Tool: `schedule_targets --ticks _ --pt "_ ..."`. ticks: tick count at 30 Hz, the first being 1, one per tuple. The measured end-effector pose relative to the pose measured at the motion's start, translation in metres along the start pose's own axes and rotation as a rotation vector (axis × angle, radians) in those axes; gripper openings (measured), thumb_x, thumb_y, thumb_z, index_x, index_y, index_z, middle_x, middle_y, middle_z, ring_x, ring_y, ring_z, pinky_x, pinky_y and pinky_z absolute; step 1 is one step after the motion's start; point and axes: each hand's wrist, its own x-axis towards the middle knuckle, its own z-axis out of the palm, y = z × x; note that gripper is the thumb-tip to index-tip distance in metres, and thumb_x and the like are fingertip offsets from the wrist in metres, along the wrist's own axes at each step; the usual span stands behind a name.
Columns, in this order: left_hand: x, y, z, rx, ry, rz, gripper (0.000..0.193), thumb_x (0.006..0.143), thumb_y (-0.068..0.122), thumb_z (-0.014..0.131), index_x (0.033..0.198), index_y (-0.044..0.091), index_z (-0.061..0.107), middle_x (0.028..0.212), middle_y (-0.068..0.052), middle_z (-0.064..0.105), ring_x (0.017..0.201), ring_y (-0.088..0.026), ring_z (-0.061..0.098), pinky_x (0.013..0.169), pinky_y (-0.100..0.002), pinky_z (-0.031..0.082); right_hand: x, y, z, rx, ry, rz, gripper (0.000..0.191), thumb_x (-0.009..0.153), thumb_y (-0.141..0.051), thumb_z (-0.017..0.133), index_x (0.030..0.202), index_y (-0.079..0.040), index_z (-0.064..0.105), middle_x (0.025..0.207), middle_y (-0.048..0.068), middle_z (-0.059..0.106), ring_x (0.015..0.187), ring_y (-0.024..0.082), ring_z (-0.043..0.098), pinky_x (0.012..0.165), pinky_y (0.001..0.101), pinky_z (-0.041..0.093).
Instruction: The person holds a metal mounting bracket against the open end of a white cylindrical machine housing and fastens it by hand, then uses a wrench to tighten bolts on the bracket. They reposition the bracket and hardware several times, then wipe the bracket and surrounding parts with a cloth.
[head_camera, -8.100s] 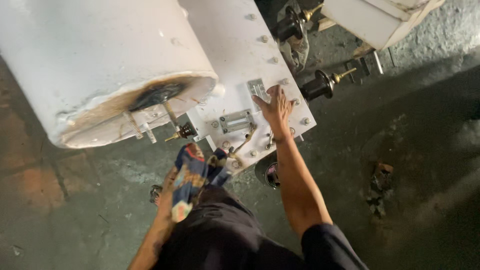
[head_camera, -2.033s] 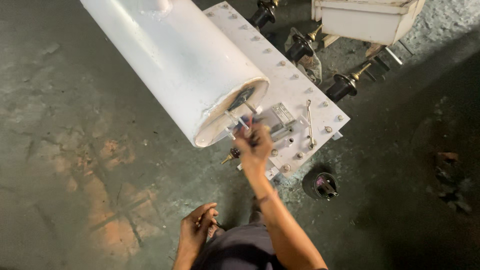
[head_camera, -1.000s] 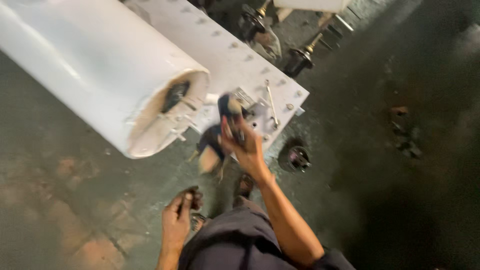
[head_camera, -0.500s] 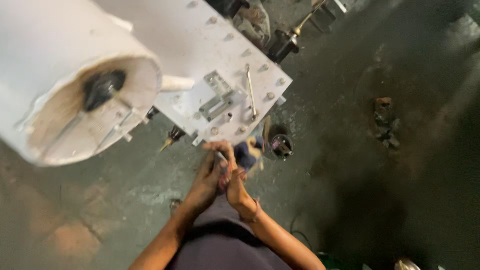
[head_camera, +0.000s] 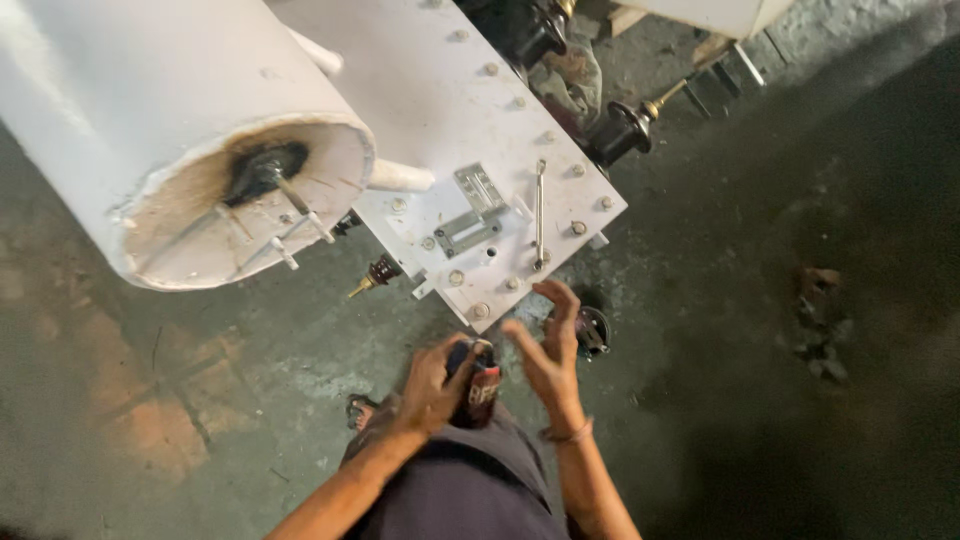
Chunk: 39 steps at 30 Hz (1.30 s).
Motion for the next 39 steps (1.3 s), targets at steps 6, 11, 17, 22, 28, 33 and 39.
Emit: schedule_targets --ticks 6,11,17,22,28,33,39 --pt "0.018 0.047 0.013 0.087 0.272 0.475 0.055 0.106 0.039 0.050 0.143 -0.001 0.056 0.149 -0.020 0.049 0.138 -0.039 0.047 0.115 -0.056 0.035 -0.015 0.015 0.046 0.666 -0.190 0.332 0.061 0.099 -0.046 0.063 0.142 -0.007 0.046 0.125 0.012 0.058 0.112 0.023 0.057 0.099 0.0391 0.048" --pt "-0.003 0.048 0.004 0.296 0.055 0.718 0.074 0.097 0.034 0.060 0.148 -0.019 0.049 0.162 -0.035 0.033 0.150 -0.052 0.027 0.118 -0.062 0.027 0.017 0.009 0.028 0.743 -0.163 0.371 0.057 0.092 -0.045 0.070 0.131 -0.006 0.055 0.114 0.012 0.064 0.106 0.026 0.060 0.097 0.0425 0.048" --pt "-0.008 0.003 -0.037 -0.109 -0.476 0.097 0.037 0.100 0.034 0.052 0.114 0.003 0.065 0.159 -0.011 0.052 0.132 -0.029 0.061 0.104 -0.047 0.052 0.038 -0.026 0.035 -0.059 -0.577 0.235 0.052 0.084 -0.044 0.078 0.117 -0.006 0.066 0.101 0.011 0.071 0.098 0.030 0.063 0.094 0.0466 0.048" --pt "0.005 -0.019 -0.040 -0.275 -0.339 0.087 0.037 0.100 0.032 0.055 0.127 0.007 0.057 0.155 -0.009 0.053 0.135 -0.026 0.057 0.108 -0.044 0.048 0.031 -0.016 0.103 -0.658 -0.701 -0.397 0.047 0.077 -0.039 0.086 0.106 -0.005 0.073 0.088 0.013 0.075 0.085 0.030 0.067 0.084 0.0463 0.050" --pt "-0.006 -0.019 -0.071 -0.056 -0.319 0.012 0.048 0.100 0.028 0.059 0.144 0.011 0.046 0.151 -0.007 0.055 0.139 -0.023 0.052 0.114 -0.039 0.042 0.083 -0.007 0.064 -0.472 -0.419 -0.002 0.040 0.086 -0.037 0.079 0.108 -0.003 0.074 0.083 0.011 0.074 0.072 0.027 0.070 0.068 0.0394 0.058" --pt "0.012 -0.001 -0.064 -0.924 0.119 -0.122 0.067 0.084 0.022 0.073 0.145 0.019 0.044 0.133 -0.002 0.063 0.127 -0.019 0.059 0.107 -0.035 0.047 0.045 0.000 0.087 0.220 -0.447 0.389 0.072 0.096 -0.066 0.030 0.151 -0.021 0.043 0.137 0.001 0.060 0.121 0.015 0.061 0.100 0.0330 0.054" --pt "0.038 -0.007 -0.043 -0.867 0.374 -0.234 0.043 0.086 0.024 0.081 0.118 -0.003 0.073 0.105 -0.015 0.075 0.094 -0.026 0.071 0.082 -0.040 0.056 0.040 0.020 0.102 0.657 -0.312 0.683 0.081 0.096 -0.070 0.026 0.142 -0.010 0.054 0.135 0.007 0.063 0.120 0.020 0.062 0.102 0.0350 0.051"
